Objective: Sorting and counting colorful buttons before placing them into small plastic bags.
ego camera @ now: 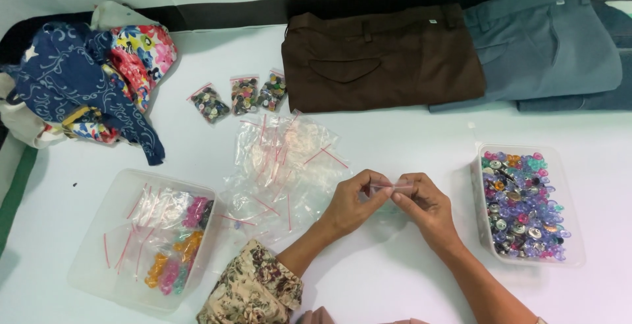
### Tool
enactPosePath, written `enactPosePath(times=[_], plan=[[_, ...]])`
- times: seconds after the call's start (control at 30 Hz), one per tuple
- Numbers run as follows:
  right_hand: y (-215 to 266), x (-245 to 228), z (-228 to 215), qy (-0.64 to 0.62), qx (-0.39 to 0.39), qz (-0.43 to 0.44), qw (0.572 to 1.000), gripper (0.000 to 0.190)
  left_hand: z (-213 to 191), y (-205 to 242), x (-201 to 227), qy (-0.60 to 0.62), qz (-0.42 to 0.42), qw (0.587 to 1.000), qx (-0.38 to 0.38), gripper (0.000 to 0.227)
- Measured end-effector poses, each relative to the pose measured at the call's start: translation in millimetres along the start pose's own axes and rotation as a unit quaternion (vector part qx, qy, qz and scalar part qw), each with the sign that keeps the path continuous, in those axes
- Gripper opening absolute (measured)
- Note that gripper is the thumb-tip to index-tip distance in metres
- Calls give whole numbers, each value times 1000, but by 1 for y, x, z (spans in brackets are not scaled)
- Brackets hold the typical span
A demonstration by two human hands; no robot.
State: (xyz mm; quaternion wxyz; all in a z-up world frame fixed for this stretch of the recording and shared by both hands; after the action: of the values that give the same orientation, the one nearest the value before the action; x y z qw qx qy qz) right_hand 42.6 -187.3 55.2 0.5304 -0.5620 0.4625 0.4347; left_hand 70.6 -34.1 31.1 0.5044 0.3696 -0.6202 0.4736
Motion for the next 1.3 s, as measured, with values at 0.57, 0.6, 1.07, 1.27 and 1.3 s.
enactPosePath(times=[0.57, 0.6, 1.07, 1.27, 1.3], plan=[[1, 7, -13, 12, 4, -18, 1000, 10, 5, 2, 25, -29, 47, 998, -24, 16], [0, 7, -13, 15, 5, -20, 1000, 9, 5, 2, 25, -26, 48, 998, -23, 17], [2, 7, -11, 21, -3, -39, 999, 9, 3, 2, 27, -52, 65, 996, -11, 6], [2, 6, -15, 31, 4, -47, 998, 8, 0, 1, 35, -62, 75, 995, -11, 5], [2, 4, -17, 24, 12, -52, 998, 8, -1, 0, 36, -60, 74, 995, -8, 5]])
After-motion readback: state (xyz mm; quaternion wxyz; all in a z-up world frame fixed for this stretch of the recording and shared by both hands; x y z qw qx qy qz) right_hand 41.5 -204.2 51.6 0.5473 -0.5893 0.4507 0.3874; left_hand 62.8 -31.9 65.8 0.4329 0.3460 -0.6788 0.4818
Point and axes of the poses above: each hand's wrist, its own y-axis away from the middle knuckle, its own z-axis out of the palm, x = y × z, the point moved 9 cm from there along -y, towards the middle knuckle, and after that the axes turned 2 degrees about z, right-handed, at the moved point
